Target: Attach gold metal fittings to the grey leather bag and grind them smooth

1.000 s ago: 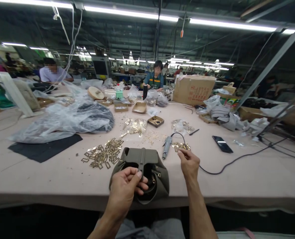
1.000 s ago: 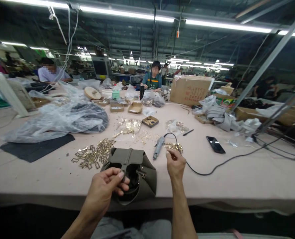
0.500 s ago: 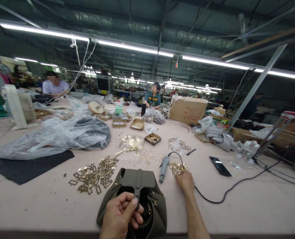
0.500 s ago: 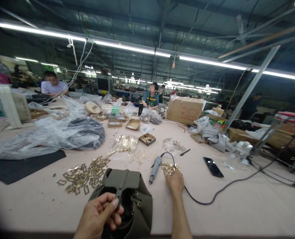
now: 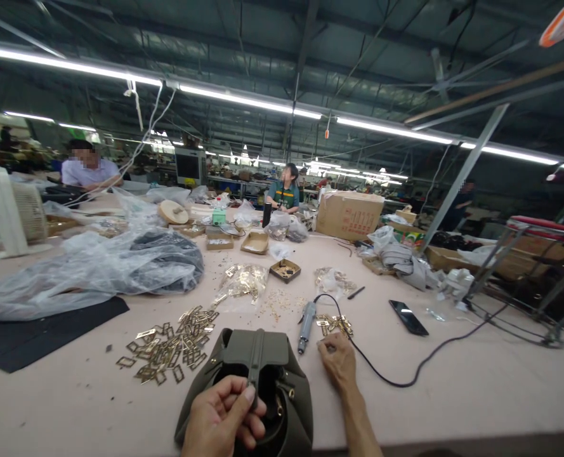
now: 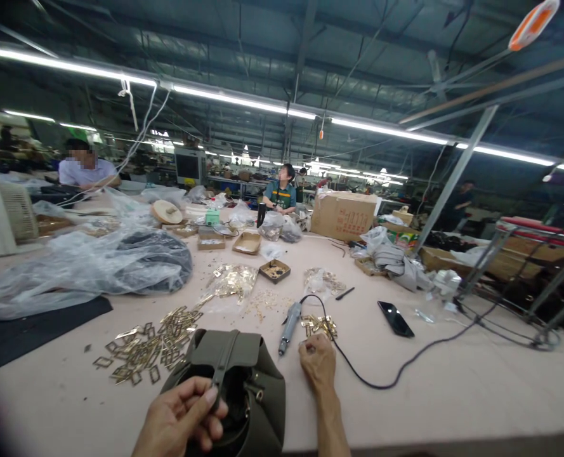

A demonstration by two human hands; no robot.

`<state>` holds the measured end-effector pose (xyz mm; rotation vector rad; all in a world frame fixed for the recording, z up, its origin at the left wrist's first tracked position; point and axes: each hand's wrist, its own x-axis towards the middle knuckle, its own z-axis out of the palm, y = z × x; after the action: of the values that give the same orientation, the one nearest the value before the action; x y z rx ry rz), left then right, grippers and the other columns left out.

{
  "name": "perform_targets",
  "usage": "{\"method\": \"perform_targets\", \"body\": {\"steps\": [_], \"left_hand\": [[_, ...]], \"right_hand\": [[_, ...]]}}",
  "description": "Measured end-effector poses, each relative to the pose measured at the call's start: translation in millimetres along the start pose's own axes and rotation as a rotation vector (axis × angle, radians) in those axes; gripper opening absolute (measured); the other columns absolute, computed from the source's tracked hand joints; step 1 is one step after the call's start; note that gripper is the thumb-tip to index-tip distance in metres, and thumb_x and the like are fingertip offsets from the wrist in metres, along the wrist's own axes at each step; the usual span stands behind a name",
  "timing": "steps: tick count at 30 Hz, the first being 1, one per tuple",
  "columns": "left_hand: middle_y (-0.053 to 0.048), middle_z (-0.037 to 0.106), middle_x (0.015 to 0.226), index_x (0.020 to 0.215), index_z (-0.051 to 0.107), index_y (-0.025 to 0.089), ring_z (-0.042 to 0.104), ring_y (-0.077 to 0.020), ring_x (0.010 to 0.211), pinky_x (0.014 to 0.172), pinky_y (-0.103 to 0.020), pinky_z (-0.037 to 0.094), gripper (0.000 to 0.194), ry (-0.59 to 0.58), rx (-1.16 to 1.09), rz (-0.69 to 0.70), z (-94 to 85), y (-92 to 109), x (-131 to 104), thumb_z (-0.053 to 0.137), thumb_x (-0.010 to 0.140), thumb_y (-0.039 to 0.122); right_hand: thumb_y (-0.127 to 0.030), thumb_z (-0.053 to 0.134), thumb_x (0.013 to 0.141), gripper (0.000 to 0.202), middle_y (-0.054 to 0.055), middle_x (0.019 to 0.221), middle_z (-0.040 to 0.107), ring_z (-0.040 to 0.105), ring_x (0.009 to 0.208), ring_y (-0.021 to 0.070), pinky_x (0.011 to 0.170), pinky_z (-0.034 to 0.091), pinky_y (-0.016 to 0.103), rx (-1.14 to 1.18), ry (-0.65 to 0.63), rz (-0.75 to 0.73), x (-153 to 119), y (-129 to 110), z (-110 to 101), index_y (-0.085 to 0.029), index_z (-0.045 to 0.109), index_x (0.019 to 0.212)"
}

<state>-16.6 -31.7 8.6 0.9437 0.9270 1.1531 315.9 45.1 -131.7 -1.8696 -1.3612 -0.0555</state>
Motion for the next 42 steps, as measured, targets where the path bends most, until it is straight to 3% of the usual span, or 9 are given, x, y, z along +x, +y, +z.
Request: {"method": "perform_targets", "body": {"steps": [4,9,13,16,20,23,26,33,42], "left_hand": [[-0.01,0.073,0.065,0.073,0.07,0.012,0.062,-0.0144,0.046,0.04,-0.018,0.046,0.052,0.042,-0.013,0.014,1.9,-2,-2,0.093,0.064,0.058],[-0.009,0.073,0.066,0.073,0.07,0.012,0.062,-0.0134,0.048,0.042,-0.018,0.047,0.051,0.013,0.005,0.024,0.1,-3,-1,0.092,0.067,0.058],[-0.009,0.074,0.067,0.075,0.07,0.012,0.062,-0.0123,0.048,0.043,-0.017,0.048,0.051,-0.037,0.02,0.023,-2.3,-1,-2,0.09,0.07,0.058],[-0.01,0.075,0.068,0.076,0.069,0.011,0.063,-0.013,0.049,0.043,-0.018,0.047,0.052,-0.054,0.018,0.021,-3.6,-2,-2,0.089,0.071,0.059],[-0.012,0.074,0.068,0.076,0.068,0.011,0.064,-0.0144,0.047,0.04,-0.018,0.047,0.056,-0.037,-0.001,0.039,-4.4,-5,0,0.09,0.068,0.062],[-0.013,0.074,0.068,0.076,0.068,0.011,0.064,-0.0149,0.048,0.04,-0.018,0.047,0.057,-0.037,0.005,0.041,-4.9,-6,1,0.089,0.068,0.063],[-0.013,0.075,0.069,0.076,0.069,0.01,0.065,-0.0147,0.049,0.041,-0.018,0.048,0.052,-0.027,0.035,0.044,-5.7,-3,-1,0.088,0.072,0.057],[-0.015,0.077,0.07,0.08,0.074,0.006,0.066,-0.014,0.05,0.045,-0.018,0.051,0.04,-0.022,0.064,0.04,-6.4,-2,1,0.087,0.075,0.044],[-0.016,0.077,0.07,0.082,0.079,0.004,0.071,-0.0152,0.053,0.052,-0.018,0.057,0.036,-0.028,0.03,0.033,-5.0,-1,10,0.089,0.074,0.037]], "right_hand": [[-0.031,0.059,0.083,0.018,0.008,0.101,0.071,0.064,0.103,0.0275,0.097,0.048,0.038,-0.027,-0.016,0.046,2,0,0,-0.021,0.074,0.089],[-0.028,0.063,0.081,0.033,0.004,0.106,0.072,0.066,0.104,0.024,0.095,0.049,0.034,-0.016,-0.059,0.12,8,0,-2,-0.021,0.072,0.111],[-0.038,0.068,0.08,0.033,0.005,0.1,0.071,0.065,0.101,0.0254,0.095,0.047,0.035,-0.008,-0.056,0.197,14,-7,1,-0.021,0.073,0.107],[-0.036,0.068,0.076,0.034,0.006,0.095,0.071,0.065,0.097,0.0257,0.093,0.047,0.036,0.041,-0.053,0.224,17,-14,5,-0.019,0.075,0.105],[-0.038,0.064,0.073,0.033,0.007,0.083,0.071,0.066,0.085,0.0264,0.086,0.05,0.037,0.177,-0.069,0.19,18,-24,9,-0.018,0.078,0.096],[-0.048,0.063,0.075,0.037,0.009,0.088,0.074,0.067,0.083,0.0273,0.085,0.052,0.039,0.303,-0.045,0.162,12,-33,7,-0.019,0.08,0.089],[-0.054,0.065,0.075,0.044,0.012,0.095,0.076,0.068,0.085,0.0274,0.085,0.053,0.04,0.433,0.0,0.204,1,-40,-1,-0.016,0.081,0.093],[-0.053,0.082,0.074,0.064,0.008,0.077,0.073,0.062,0.067,0.0179,0.063,0.049,0.03,0.779,-0.019,0.342,-19,-46,-33,-0.009,0.076,0.119],[-0.041,0.09,0.078,0.049,0.013,0.089,0.076,0.069,0.073,0.0187,0.067,0.057,0.032,1.039,-0.061,0.275,-26,-95,-72,-0.01,0.077,0.113]]}}
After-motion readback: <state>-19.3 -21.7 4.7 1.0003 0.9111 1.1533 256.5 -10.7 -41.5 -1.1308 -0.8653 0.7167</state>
